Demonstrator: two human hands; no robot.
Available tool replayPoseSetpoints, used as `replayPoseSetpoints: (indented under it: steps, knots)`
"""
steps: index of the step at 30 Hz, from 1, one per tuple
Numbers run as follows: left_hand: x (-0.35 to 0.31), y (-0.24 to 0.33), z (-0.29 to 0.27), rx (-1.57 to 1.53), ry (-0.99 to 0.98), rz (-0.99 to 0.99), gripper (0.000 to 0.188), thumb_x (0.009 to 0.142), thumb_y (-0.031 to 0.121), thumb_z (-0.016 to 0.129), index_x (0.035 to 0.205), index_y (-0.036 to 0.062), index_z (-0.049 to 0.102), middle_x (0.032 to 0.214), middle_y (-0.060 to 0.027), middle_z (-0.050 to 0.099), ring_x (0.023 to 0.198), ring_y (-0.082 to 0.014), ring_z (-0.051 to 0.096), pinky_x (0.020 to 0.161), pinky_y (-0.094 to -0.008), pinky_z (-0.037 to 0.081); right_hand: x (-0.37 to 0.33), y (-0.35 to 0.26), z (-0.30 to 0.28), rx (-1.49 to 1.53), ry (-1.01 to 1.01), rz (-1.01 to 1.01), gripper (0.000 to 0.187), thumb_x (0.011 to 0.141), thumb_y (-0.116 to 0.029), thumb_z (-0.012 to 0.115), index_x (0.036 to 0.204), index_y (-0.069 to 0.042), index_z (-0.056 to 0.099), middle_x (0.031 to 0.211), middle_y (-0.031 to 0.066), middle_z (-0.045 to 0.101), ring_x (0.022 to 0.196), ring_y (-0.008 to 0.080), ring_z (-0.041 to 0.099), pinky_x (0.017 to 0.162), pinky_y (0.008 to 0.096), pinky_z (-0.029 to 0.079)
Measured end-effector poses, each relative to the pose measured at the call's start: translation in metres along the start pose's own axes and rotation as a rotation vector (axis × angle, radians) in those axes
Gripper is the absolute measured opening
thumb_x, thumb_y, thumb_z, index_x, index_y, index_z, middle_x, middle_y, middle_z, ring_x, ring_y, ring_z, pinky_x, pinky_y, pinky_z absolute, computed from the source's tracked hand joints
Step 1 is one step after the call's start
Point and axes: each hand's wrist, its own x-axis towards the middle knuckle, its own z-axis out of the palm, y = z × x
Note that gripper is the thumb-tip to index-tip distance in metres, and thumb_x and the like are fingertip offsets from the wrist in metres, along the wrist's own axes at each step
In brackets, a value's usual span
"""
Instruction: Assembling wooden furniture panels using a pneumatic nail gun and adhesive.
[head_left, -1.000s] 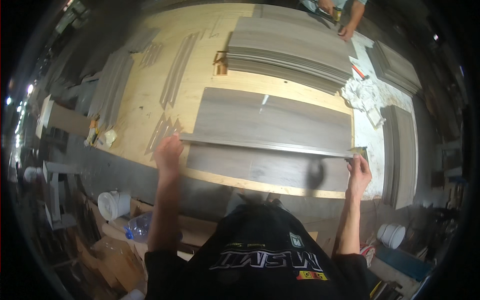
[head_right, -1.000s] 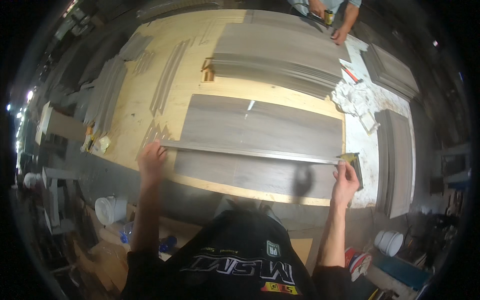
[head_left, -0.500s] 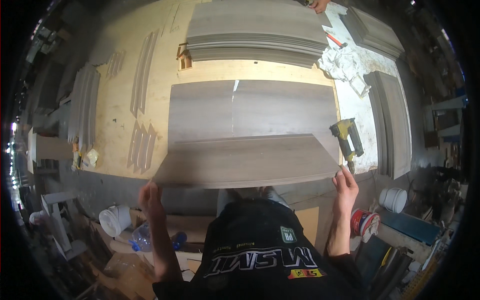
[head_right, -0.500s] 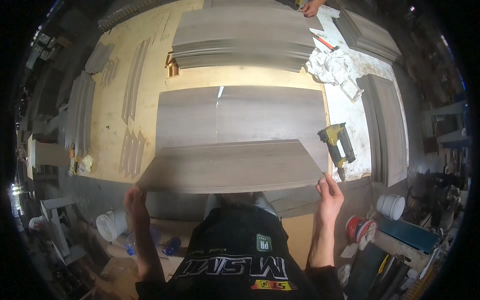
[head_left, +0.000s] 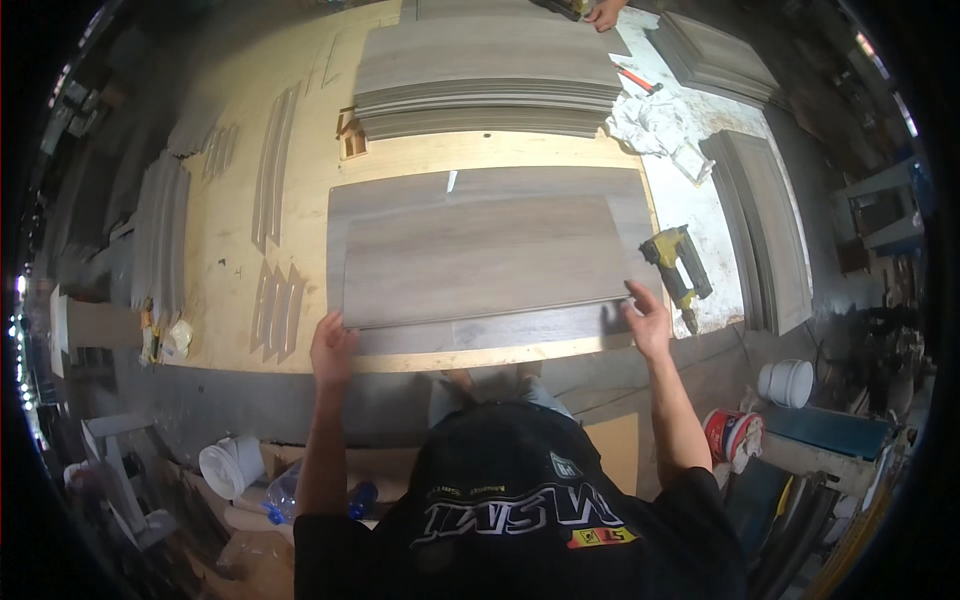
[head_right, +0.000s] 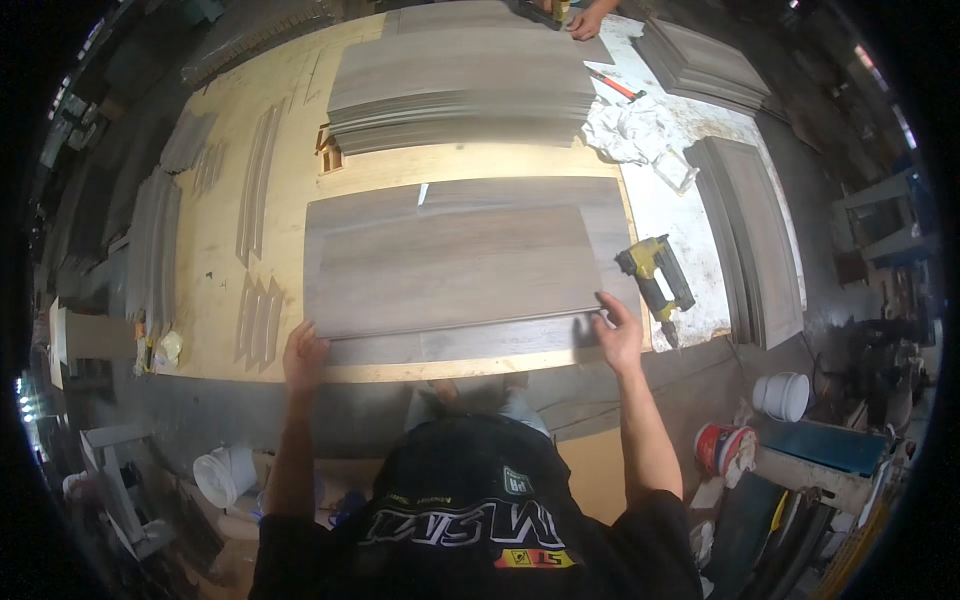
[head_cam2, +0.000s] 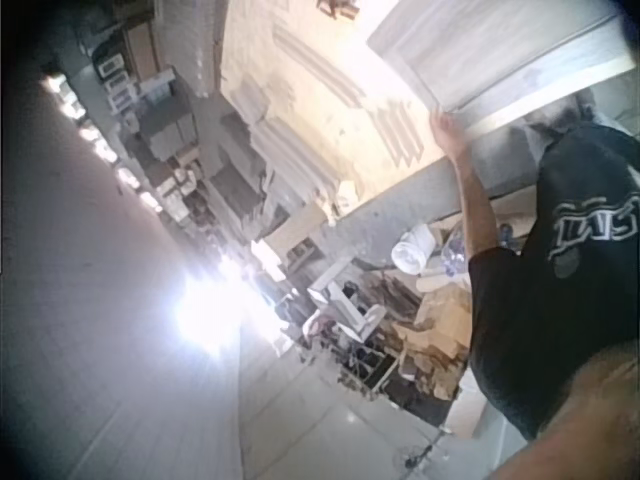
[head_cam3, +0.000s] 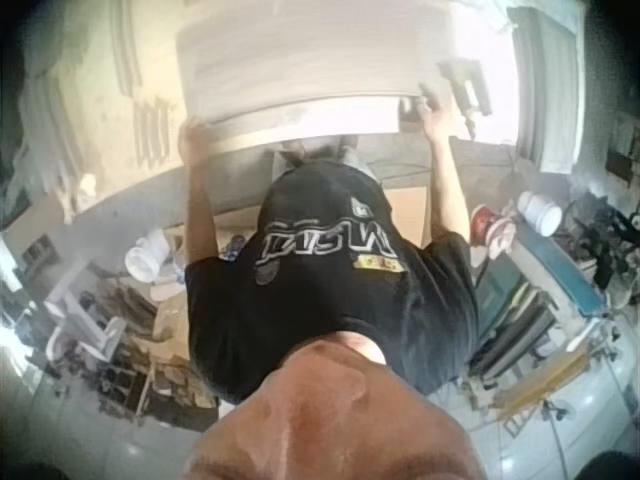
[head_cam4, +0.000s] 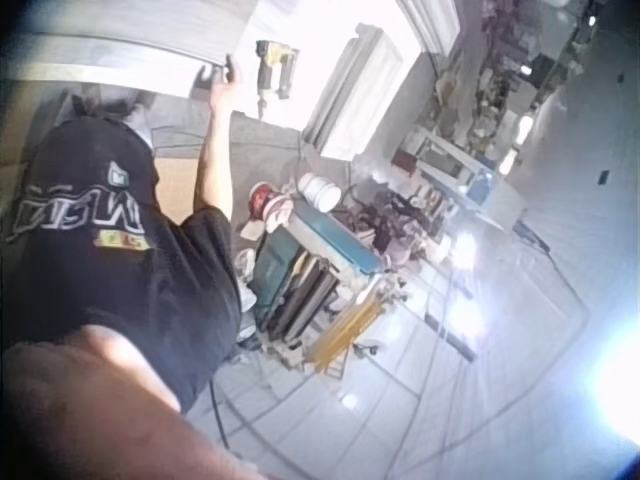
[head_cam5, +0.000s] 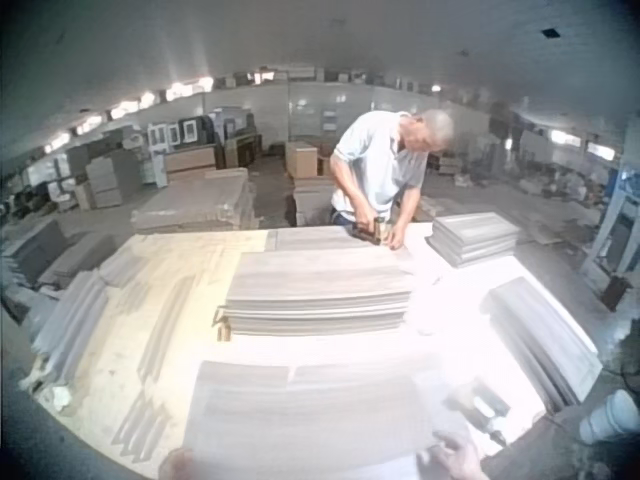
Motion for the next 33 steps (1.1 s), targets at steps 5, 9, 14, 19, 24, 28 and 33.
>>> replayPoseSetpoints:
  steps: [5,9,14,19,24,28,33]
  knots:
    - [0.002,-0.011,0.013,0.77,-0.137,0.194,0.062,0.088,0.014,0.074,0.143,0.0009,0.051,0.139,-0.0224,0.055,0.128,-0.0392,0.055,0.108,-0.0443,0.045,-0.004,0.026,0.013,-0.469,0.022,-0.252,0.041,0.083,-0.006,0.076,0.123,-0.006,0.069,0.127,0.0166,0.067,0.111,0.0341,0.066,0.099,0.0394,0.052]
    - [0.01,0.007,0.023,0.957,-0.157,0.299,0.059,0.085,0.014,0.076,0.14,0.0043,0.056,0.14,-0.0231,0.053,0.13,-0.0413,0.051,0.108,-0.0451,0.045,0.002,0.02,0.021,-0.354,0.043,-0.215,0.038,0.081,-0.005,0.077,0.118,-0.006,0.071,0.12,0.019,0.068,0.105,0.0362,0.067,0.091,0.0409,0.055]
    - [0.02,-0.004,0.022,0.959,-0.18,0.282,0.06,0.084,0.013,0.079,0.14,0.0084,0.058,0.135,-0.0214,0.055,0.126,-0.0407,0.053,0.105,-0.0457,0.046,0.0,0.02,0.022,-0.379,0.091,-0.262,0.032,0.081,-0.005,0.079,0.112,-0.007,0.073,0.109,0.015,0.07,0.098,0.0334,0.068,0.085,0.0401,0.056]
    - [0.015,-0.005,0.025,0.954,-0.134,0.298,0.058,0.085,0.013,0.079,0.139,0.0085,0.06,0.131,-0.0211,0.057,0.123,-0.0396,0.055,0.103,-0.0451,0.047,-0.001,0.023,0.019,-0.415,0.09,-0.293,0.028,0.081,-0.005,0.079,0.108,-0.008,0.074,0.1,0.0122,0.071,0.094,0.0328,0.068,0.082,0.0408,0.056]
    - [0.018,-0.009,0.023,0.955,-0.158,0.311,0.058,0.084,0.012,0.079,0.138,0.0061,0.06,0.132,-0.0244,0.056,0.123,-0.0421,0.054,0.103,-0.0467,0.047,0.0,0.027,0.017,-0.461,0.093,-0.328,0.026,0.081,-0.006,0.079,0.106,-0.009,0.075,0.096,0.0117,0.07,0.092,0.0331,0.067,0.081,0.0412,0.055]
    - [0.018,-0.016,0.02,0.99,-0.135,0.341,0.06,0.084,0.014,0.079,0.14,0.0073,0.058,0.13,-0.0222,0.057,0.12,-0.0403,0.056,0.101,-0.0451,0.047,0.0,0.026,0.018,-0.458,0.095,-0.35,0.026,0.08,-0.007,0.08,0.106,-0.01,0.074,0.097,0.0119,0.071,0.092,0.0329,0.068,0.081,0.0411,0.055]
    - [0.02,-0.006,0.021,0.976,-0.187,0.254,0.062,0.085,0.014,0.078,0.143,0.01,0.056,0.135,-0.0232,0.054,0.125,-0.0422,0.053,0.105,-0.0469,0.047,0.003,0.021,0.014,-0.398,0.053,-0.249,0.027,0.08,-0.009,0.081,0.107,-0.01,0.074,0.098,0.0122,0.071,0.089,0.032,0.069,0.078,0.0405,0.057]
